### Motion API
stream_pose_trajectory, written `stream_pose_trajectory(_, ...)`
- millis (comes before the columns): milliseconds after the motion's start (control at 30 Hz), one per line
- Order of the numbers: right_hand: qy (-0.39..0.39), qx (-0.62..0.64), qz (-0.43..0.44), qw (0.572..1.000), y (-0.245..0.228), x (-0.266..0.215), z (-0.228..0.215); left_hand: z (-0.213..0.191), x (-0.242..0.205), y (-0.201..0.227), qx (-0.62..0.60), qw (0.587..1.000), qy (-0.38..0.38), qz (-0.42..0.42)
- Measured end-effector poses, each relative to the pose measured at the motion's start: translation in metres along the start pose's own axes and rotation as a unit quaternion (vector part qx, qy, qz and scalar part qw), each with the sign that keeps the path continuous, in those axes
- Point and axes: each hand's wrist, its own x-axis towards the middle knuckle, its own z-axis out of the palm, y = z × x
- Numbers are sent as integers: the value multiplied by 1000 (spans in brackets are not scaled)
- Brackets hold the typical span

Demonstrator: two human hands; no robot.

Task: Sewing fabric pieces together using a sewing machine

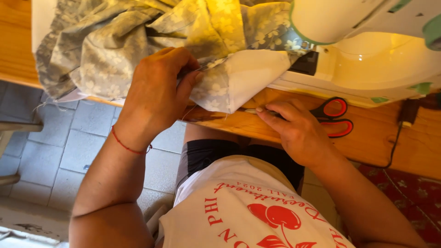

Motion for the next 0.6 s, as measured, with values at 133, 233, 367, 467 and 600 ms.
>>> stream_pose_trajectory(133,4,-29,19,999,-1,-10,4,3,3,-6,11,1000,15,-10)
stream_pose_trajectory(233,29,-14,38,999,-2,-12,6,6,5,-6,24,1000,4,-9)
stream_pose_trajectory(367,59,-46,64,995,-3,-1,4,6,5,-4,8,999,28,16)
stream_pose_trajectory(467,91,-40,41,994,-11,20,-17,6,6,-3,1,999,43,26)
stream_pose_trajectory(600,151,-20,-1,988,-24,76,-54,3,2,8,-10,995,79,64)
